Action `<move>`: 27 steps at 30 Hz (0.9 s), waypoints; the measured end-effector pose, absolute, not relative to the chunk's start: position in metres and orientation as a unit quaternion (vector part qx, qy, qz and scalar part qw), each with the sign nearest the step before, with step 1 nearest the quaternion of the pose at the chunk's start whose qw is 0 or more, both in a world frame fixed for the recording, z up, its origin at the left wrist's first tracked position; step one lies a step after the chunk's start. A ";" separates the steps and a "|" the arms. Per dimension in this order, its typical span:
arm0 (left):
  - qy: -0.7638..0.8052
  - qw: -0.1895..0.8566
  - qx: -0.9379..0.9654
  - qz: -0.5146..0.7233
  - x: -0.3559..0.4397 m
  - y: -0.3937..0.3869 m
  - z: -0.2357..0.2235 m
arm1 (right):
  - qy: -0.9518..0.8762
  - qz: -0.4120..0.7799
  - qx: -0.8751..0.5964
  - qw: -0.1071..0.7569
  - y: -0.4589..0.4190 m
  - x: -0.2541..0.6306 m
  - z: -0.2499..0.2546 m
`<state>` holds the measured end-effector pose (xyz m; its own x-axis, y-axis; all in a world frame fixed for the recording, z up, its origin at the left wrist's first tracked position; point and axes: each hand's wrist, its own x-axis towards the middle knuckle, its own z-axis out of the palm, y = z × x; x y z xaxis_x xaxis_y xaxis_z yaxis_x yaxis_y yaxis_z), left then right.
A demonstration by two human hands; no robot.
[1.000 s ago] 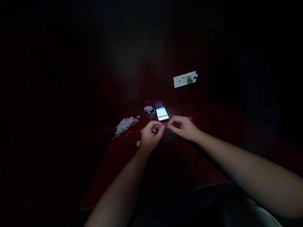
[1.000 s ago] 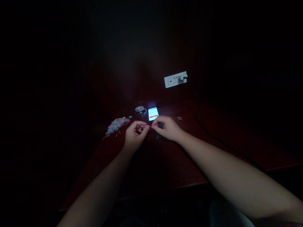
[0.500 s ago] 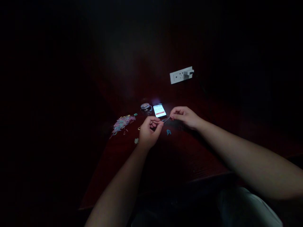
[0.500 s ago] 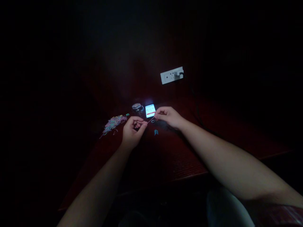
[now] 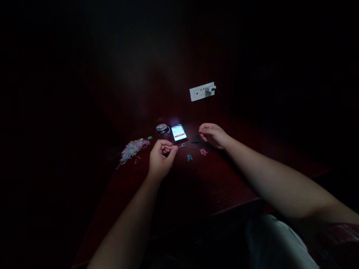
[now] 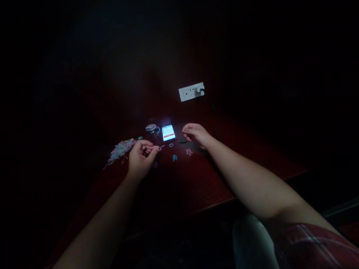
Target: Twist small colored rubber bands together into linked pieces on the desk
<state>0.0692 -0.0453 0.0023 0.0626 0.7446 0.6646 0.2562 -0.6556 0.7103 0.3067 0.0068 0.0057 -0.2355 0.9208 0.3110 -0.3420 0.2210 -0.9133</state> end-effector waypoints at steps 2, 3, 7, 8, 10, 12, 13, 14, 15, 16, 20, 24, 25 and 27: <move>0.362 0.210 0.690 0.591 0.067 -0.043 0.000 | -0.578 0.546 -0.277 0.539 0.008 0.306 0.001; 0.363 0.211 0.688 0.592 0.067 -0.042 0.000 | -0.600 0.536 -0.279 0.524 0.006 0.304 -0.001; 0.359 0.214 0.701 0.578 0.067 -0.043 0.001 | -0.676 0.500 -0.303 0.448 -0.009 0.287 0.003; 0.358 0.210 0.708 0.572 0.068 -0.044 0.001 | -0.686 0.494 -0.309 0.436 -0.014 0.283 0.005; 0.360 0.193 0.720 0.561 0.068 -0.046 0.003 | -0.694 0.491 -0.304 0.430 -0.020 0.278 0.010; 0.364 0.170 0.729 0.553 0.068 -0.047 0.004 | -0.696 0.490 -0.297 0.433 -0.023 0.276 0.012; 0.365 0.162 0.733 0.551 0.068 -0.047 0.004 | -0.698 0.489 -0.294 0.433 -0.024 0.275 0.013; 0.363 0.158 0.735 0.550 0.067 -0.047 0.004 | -0.701 0.486 -0.293 0.431 -0.024 0.275 0.014; 0.360 0.158 0.737 0.550 0.067 -0.047 0.004 | -0.705 0.482 -0.291 0.430 -0.024 0.274 0.014; 0.356 0.159 0.739 0.550 0.067 -0.047 0.004 | -0.709 0.478 -0.288 0.431 -0.024 0.274 0.014; 0.351 0.152 0.743 0.549 0.067 -0.047 0.004 | -0.718 0.460 -0.273 0.445 -0.025 0.272 0.014; 0.353 0.152 0.746 0.544 0.068 -0.048 0.006 | -0.728 0.449 -0.271 0.443 -0.026 0.271 0.014; 0.354 0.151 0.746 0.543 0.068 -0.049 0.006 | -0.730 0.445 -0.274 0.440 -0.026 0.271 0.013; 0.359 0.149 0.746 0.540 0.067 -0.049 0.007 | -0.733 0.439 -0.280 0.438 -0.025 0.272 0.013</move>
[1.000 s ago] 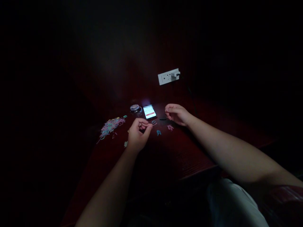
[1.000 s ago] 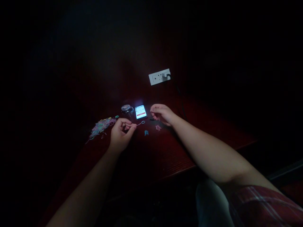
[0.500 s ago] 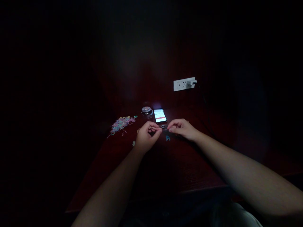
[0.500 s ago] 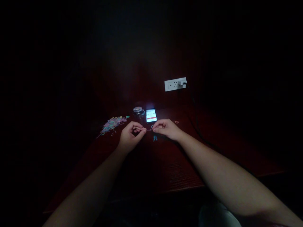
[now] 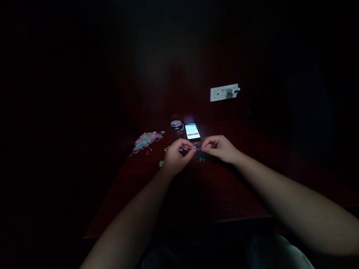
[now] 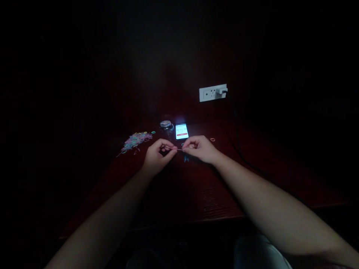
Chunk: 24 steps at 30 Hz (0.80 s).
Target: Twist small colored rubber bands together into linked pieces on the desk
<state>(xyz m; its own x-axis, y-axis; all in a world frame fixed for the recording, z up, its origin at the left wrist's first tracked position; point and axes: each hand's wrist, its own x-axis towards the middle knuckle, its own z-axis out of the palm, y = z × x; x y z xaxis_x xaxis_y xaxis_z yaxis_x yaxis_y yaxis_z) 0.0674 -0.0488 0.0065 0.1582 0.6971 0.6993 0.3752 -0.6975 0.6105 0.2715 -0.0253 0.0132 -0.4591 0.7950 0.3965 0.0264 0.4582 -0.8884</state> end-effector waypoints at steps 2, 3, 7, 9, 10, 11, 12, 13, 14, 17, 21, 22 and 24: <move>0.362 0.148 0.747 0.538 0.067 -0.049 0.007 | -0.734 0.436 -0.283 0.437 -0.025 0.272 0.013; 0.362 0.147 0.748 0.536 0.067 -0.049 0.007 | -0.735 0.435 -0.284 0.437 -0.025 0.272 0.014; 0.365 0.148 0.751 0.530 0.066 -0.050 0.007 | -0.734 0.434 -0.287 0.435 -0.026 0.273 0.014; 0.367 0.151 0.750 0.530 0.066 -0.050 0.008 | -0.733 0.433 -0.292 0.435 -0.026 0.273 0.014; 0.367 0.150 0.749 0.530 0.066 -0.050 0.008 | -0.733 0.433 -0.295 0.435 -0.025 0.274 0.014; 0.368 0.147 0.750 0.531 0.066 -0.050 0.009 | -0.732 0.432 -0.298 0.436 -0.025 0.274 0.014; 0.368 0.142 0.750 0.531 0.065 -0.050 0.009 | -0.730 0.431 -0.300 0.437 -0.025 0.275 0.014; 0.369 0.138 0.750 0.532 0.065 -0.050 0.009 | -0.729 0.430 -0.301 0.439 -0.025 0.276 0.014; 0.370 0.134 0.749 0.534 0.065 -0.050 0.010 | -0.728 0.429 -0.302 0.441 -0.025 0.277 0.014; 0.377 0.140 0.746 0.531 0.064 -0.049 0.009 | -0.726 0.428 -0.302 0.445 -0.024 0.277 0.014; 0.381 0.167 0.768 0.487 0.065 -0.049 0.005 | -0.732 0.427 -0.298 0.440 -0.026 0.273 0.014; 0.377 0.171 0.776 0.476 0.065 -0.049 0.004 | -0.735 0.426 -0.299 0.435 -0.027 0.272 0.013; 0.372 0.171 0.786 0.464 0.066 -0.050 0.004 | -0.739 0.425 -0.301 0.427 -0.028 0.269 0.013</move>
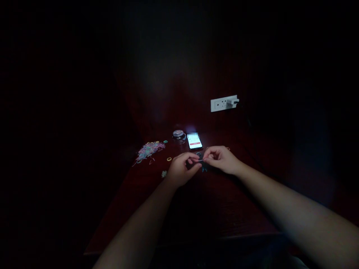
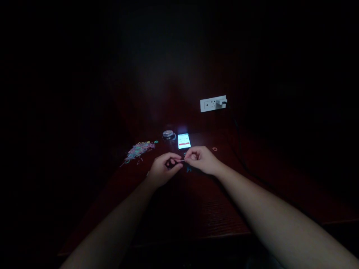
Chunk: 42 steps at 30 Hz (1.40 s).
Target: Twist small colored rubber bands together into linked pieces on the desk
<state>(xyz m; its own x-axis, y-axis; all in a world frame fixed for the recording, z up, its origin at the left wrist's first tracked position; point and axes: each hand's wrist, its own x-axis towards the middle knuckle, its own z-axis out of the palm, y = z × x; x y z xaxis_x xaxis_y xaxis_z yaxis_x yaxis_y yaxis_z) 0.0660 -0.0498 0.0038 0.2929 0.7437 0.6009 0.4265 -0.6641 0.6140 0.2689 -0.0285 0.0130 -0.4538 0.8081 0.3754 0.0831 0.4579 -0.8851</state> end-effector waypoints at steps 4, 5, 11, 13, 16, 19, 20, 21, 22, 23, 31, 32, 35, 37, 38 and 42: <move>0.380 0.167 0.788 0.455 0.066 -0.051 0.006 | -0.743 0.427 -0.300 0.418 -0.029 0.267 0.013; 0.382 0.169 0.788 0.452 0.066 -0.051 0.007 | -0.744 0.427 -0.300 0.418 -0.029 0.267 0.013; 0.382 0.173 0.788 0.452 0.065 -0.053 0.009 | -0.759 0.406 -0.295 0.414 -0.031 0.269 0.016; 0.379 0.170 0.787 0.455 0.065 -0.052 0.009 | -0.761 0.398 -0.297 0.418 -0.031 0.269 0.016; 0.370 0.172 0.784 0.467 0.065 -0.051 0.008 | -0.759 0.401 -0.295 0.420 -0.030 0.269 0.016; 0.360 0.172 0.789 0.468 0.064 -0.051 0.008 | -0.756 0.406 -0.295 0.419 -0.031 0.269 0.017; 0.358 0.170 0.791 0.466 0.064 -0.051 0.008 | -0.757 0.405 -0.297 0.418 -0.031 0.268 0.018; 0.357 0.168 0.792 0.465 0.065 -0.051 0.008 | -0.758 0.402 -0.298 0.418 -0.031 0.268 0.018; 0.357 0.168 0.793 0.464 0.065 -0.052 0.008 | -0.760 0.398 -0.300 0.417 -0.032 0.268 0.019; 0.358 0.169 0.793 0.463 0.065 -0.052 0.008 | -0.761 0.396 -0.300 0.418 -0.032 0.268 0.019; 0.355 0.172 0.798 0.456 0.065 -0.052 0.008 | -0.758 0.399 -0.289 0.428 -0.031 0.269 0.017; 0.354 0.174 0.798 0.456 0.065 -0.052 0.008 | -0.757 0.400 -0.289 0.429 -0.031 0.269 0.017; 0.353 0.183 0.797 0.455 0.065 -0.051 0.006 | -0.756 0.401 -0.290 0.430 -0.031 0.269 0.017; 0.355 0.189 0.794 0.455 0.066 -0.051 0.005 | -0.756 0.401 -0.291 0.428 -0.031 0.269 0.017; 0.358 0.193 0.793 0.453 0.066 -0.051 0.005 | -0.756 0.403 -0.291 0.426 -0.031 0.269 0.017; 0.364 0.226 0.787 0.444 0.067 -0.050 0.003 | -0.750 0.423 -0.291 0.417 -0.030 0.269 0.016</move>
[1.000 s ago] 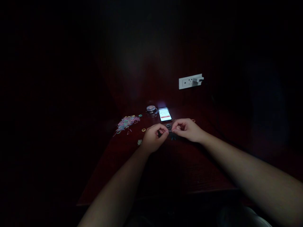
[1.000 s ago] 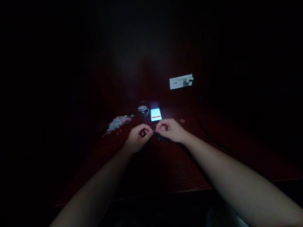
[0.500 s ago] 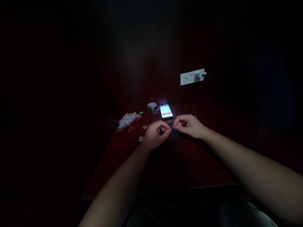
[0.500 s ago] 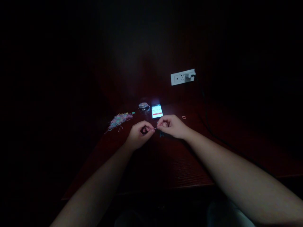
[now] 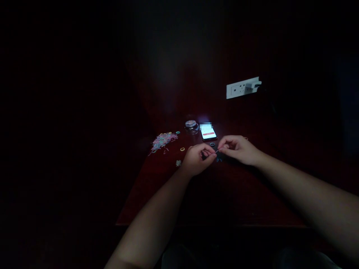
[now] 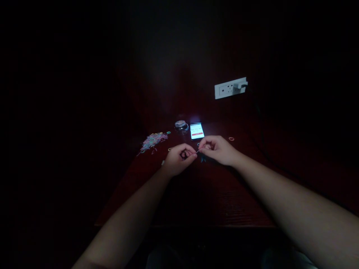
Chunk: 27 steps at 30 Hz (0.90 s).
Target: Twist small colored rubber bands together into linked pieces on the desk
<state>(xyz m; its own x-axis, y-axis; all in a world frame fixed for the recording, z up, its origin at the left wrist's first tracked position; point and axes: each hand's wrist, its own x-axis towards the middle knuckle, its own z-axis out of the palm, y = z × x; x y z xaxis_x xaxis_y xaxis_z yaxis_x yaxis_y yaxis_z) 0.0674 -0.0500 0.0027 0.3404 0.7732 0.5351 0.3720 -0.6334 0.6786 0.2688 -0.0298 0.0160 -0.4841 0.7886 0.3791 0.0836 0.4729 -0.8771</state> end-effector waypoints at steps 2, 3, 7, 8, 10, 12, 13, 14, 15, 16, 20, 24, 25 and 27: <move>0.360 0.249 0.783 0.443 0.068 -0.049 0.002 | -0.749 0.425 -0.292 0.415 -0.029 0.269 0.015; 0.357 0.258 0.781 0.443 0.068 -0.049 0.001 | -0.749 0.426 -0.292 0.415 -0.028 0.269 0.014; 0.351 0.276 0.772 0.453 0.070 -0.048 0.002 | -0.746 0.435 -0.295 0.410 -0.028 0.270 0.013; 0.352 0.279 0.769 0.455 0.070 -0.048 0.002 | -0.745 0.438 -0.298 0.406 -0.028 0.270 0.013; 0.355 0.288 0.763 0.457 0.071 -0.048 0.001 | -0.743 0.446 -0.303 0.397 -0.029 0.270 0.014; 0.356 0.299 0.758 0.457 0.072 -0.048 0.001 | -0.741 0.452 -0.305 0.392 -0.030 0.270 0.015; 0.356 0.301 0.758 0.456 0.071 -0.048 0.001 | -0.740 0.455 -0.305 0.391 -0.031 0.270 0.015; 0.355 0.302 0.759 0.455 0.071 -0.048 0.001 | -0.740 0.457 -0.304 0.390 -0.031 0.270 0.015; 0.354 0.299 0.762 0.453 0.071 -0.048 0.001 | -0.739 0.459 -0.302 0.389 -0.031 0.270 0.015; 0.353 0.293 0.765 0.452 0.071 -0.048 0.001 | -0.739 0.461 -0.301 0.387 -0.031 0.270 0.015; 0.349 0.253 0.775 0.461 0.069 -0.049 0.004 | -0.738 0.464 -0.301 0.387 -0.030 0.271 0.013; 0.348 0.237 0.779 0.465 0.069 -0.050 0.005 | -0.735 0.462 -0.306 0.392 -0.031 0.270 0.014; 0.349 0.238 0.779 0.463 0.069 -0.050 0.005 | -0.734 0.462 -0.307 0.392 -0.032 0.269 0.015; 0.353 0.244 0.778 0.458 0.069 -0.050 0.005 | -0.732 0.462 -0.309 0.395 -0.033 0.268 0.016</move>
<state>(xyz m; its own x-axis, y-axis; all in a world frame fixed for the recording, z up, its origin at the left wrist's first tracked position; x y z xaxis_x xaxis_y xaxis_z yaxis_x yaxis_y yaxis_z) 0.0694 -0.0502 0.0050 0.3307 0.7733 0.5409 0.3257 -0.6315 0.7037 0.2683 -0.0327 0.0160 -0.4978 0.8165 0.2924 0.0863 0.3821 -0.9201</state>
